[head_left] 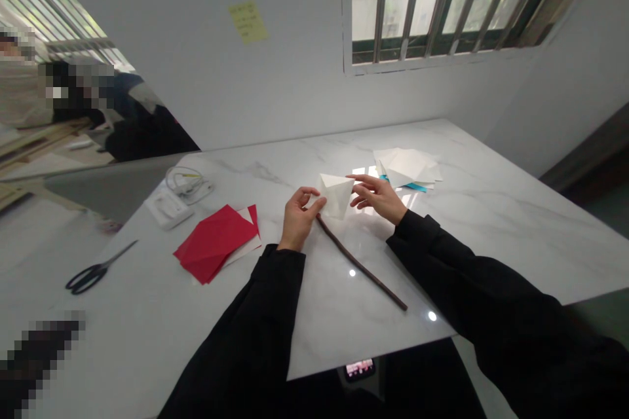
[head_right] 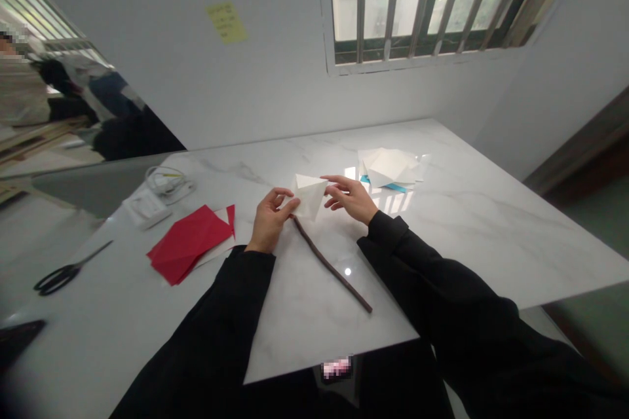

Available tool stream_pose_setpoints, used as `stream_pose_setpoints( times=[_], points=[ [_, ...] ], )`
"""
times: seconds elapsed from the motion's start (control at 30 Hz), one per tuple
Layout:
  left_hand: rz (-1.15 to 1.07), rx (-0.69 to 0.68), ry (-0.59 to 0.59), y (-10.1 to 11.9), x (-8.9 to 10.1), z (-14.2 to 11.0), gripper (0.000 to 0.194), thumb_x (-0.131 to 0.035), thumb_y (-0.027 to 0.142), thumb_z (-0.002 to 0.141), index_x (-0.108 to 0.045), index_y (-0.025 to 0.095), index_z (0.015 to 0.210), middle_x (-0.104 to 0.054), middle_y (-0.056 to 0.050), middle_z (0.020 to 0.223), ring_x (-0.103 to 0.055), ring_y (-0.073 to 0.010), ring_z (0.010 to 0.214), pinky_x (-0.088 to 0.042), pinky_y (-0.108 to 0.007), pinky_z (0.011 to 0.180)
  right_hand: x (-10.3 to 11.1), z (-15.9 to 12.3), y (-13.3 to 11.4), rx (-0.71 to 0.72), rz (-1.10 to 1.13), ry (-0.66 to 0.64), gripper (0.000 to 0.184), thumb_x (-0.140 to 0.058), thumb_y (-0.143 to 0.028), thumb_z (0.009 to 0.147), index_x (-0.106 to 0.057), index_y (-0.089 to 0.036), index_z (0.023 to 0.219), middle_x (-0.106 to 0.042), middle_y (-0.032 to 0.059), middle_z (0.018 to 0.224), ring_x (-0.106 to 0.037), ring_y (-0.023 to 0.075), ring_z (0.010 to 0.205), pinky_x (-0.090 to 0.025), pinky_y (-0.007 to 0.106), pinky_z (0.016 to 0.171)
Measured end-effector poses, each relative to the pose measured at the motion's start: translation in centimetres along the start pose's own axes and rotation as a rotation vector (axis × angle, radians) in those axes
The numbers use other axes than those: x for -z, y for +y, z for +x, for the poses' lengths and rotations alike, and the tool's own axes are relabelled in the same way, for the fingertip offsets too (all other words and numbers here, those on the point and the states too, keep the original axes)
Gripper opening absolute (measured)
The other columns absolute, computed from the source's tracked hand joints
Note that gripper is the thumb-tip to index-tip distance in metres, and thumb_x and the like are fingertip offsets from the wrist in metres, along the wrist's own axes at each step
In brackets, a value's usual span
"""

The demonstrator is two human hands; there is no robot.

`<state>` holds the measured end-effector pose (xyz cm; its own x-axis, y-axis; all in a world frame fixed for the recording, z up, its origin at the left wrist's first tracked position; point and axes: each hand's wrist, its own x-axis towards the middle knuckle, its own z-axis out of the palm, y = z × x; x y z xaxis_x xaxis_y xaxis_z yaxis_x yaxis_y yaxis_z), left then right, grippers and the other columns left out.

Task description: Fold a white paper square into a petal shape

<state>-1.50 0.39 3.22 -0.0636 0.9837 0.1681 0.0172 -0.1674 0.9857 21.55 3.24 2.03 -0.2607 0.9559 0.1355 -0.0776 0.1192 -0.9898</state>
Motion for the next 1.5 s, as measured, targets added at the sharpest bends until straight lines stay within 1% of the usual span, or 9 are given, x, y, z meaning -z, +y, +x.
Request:
stream_pose_setpoints(
  times=[0.1,0.2,0.4,0.63,0.87,1.03,1.17,1.37,1.5],
  points=[
    [0.055,-0.020,-0.005,-0.2,0.0,0.1,0.033,-0.088,0.042,0.074,-0.071,0.020,0.091,-0.075,-0.003,0.095,-0.060,-0.0138,0.068,-0.047,-0.025,0.060,-0.7,-0.3,-0.5,-0.042,0.127,0.001,0.057,-0.081,-0.067,0.086,-0.075,-0.021,0.118,-0.076,0.0067,0.103,-0.077,0.0166,0.078,-0.065,0.030,0.074],
    [0.071,-0.029,-0.033,-0.2,0.0,0.0,0.034,-0.087,0.039,0.075,-0.073,0.019,0.100,-0.077,-0.005,0.099,-0.060,-0.0135,0.066,-0.044,-0.024,0.058,-1.0,-0.4,-0.6,-0.058,0.168,0.016,0.059,-0.083,-0.063,0.085,-0.073,-0.023,0.128,-0.075,0.0029,0.095,-0.076,0.0156,0.075,-0.066,0.031,0.074],
    [-0.021,0.010,-0.070,0.1,0.0,-0.2,0.081,-0.089,0.036,0.075,-0.059,0.022,0.149,-0.080,-0.009,0.111,-0.075,-0.0233,0.091,-0.058,-0.031,0.078,-0.9,-0.2,0.1,-0.014,0.009,0.031,0.063,-0.092,-0.042,0.074,-0.071,-0.019,0.129,-0.071,-0.0005,0.082,-0.073,0.0176,0.074,-0.064,0.032,0.069],
    [-0.221,0.101,-0.062,-0.1,0.5,0.3,0.097,-0.093,0.034,0.070,-0.051,0.025,0.157,-0.075,-0.012,0.123,-0.074,-0.0258,0.105,-0.060,-0.034,0.088,-0.9,-0.4,0.1,-0.023,-0.021,-0.003,0.063,-0.087,-0.034,0.076,-0.068,-0.021,0.134,-0.074,0.0008,0.086,-0.075,0.0191,0.077,-0.063,0.033,0.073],
    [-0.106,0.166,-0.068,-0.1,0.1,0.0,0.091,-0.094,0.046,0.074,-0.056,0.029,0.155,-0.069,-0.015,0.133,-0.072,-0.0233,0.094,-0.059,-0.027,0.067,-1.0,-0.4,0.2,-0.012,0.003,0.040,0.064,-0.085,-0.033,0.075,-0.068,-0.022,0.136,-0.075,0.0014,0.091,-0.071,0.0179,0.080,-0.061,0.031,0.071],
    [-0.081,0.161,-0.052,0.2,0.0,-0.2,0.088,-0.092,0.043,0.074,-0.058,0.027,0.153,-0.071,-0.012,0.127,-0.069,-0.0190,0.086,-0.054,-0.023,0.060,-1.4,-0.6,-0.4,-0.048,0.063,0.046,0.065,-0.085,-0.045,0.080,-0.067,-0.025,0.138,-0.075,0.0079,0.116,-0.073,0.0204,0.096,-0.064,0.031,0.075],
    [-0.118,0.150,-0.049,0.4,0.1,-0.1,0.072,-0.089,0.045,0.076,-0.067,0.025,0.141,-0.074,-0.008,0.121,-0.069,-0.0170,0.087,-0.056,-0.023,0.066,-1.9,-0.8,-0.5,-0.053,0.001,0.100,0.084,-0.090,-0.052,0.076,-0.060,-0.027,0.149,-0.065,0.0146,0.141,-0.073,0.0212,0.096,-0.065,0.032,0.072],
    [-0.192,0.206,-0.060,0.2,0.1,0.2,0.057,-0.086,0.053,0.078,-0.076,0.021,0.124,-0.072,-0.003,0.097,-0.064,-0.0124,0.072,-0.055,-0.024,0.065,-1.7,-0.6,0.3,-0.002,-0.071,0.107,0.075,-0.084,-0.035,0.074,-0.063,-0.026,0.145,-0.070,0.0097,0.124,-0.070,0.0183,0.082,-0.062,0.031,0.064],
    [-0.295,0.252,-0.012,0.0,0.7,0.6,0.052,-0.085,0.034,0.073,-0.075,0.021,0.122,-0.074,-0.005,0.103,-0.066,-0.0134,0.073,-0.057,-0.025,0.066,-1.3,-0.4,0.3,-0.024,-0.037,0.092,0.066,-0.078,-0.029,0.072,-0.067,-0.025,0.137,-0.076,0.0075,0.114,-0.071,0.0195,0.080,-0.060,0.030,0.063]
  ],
)
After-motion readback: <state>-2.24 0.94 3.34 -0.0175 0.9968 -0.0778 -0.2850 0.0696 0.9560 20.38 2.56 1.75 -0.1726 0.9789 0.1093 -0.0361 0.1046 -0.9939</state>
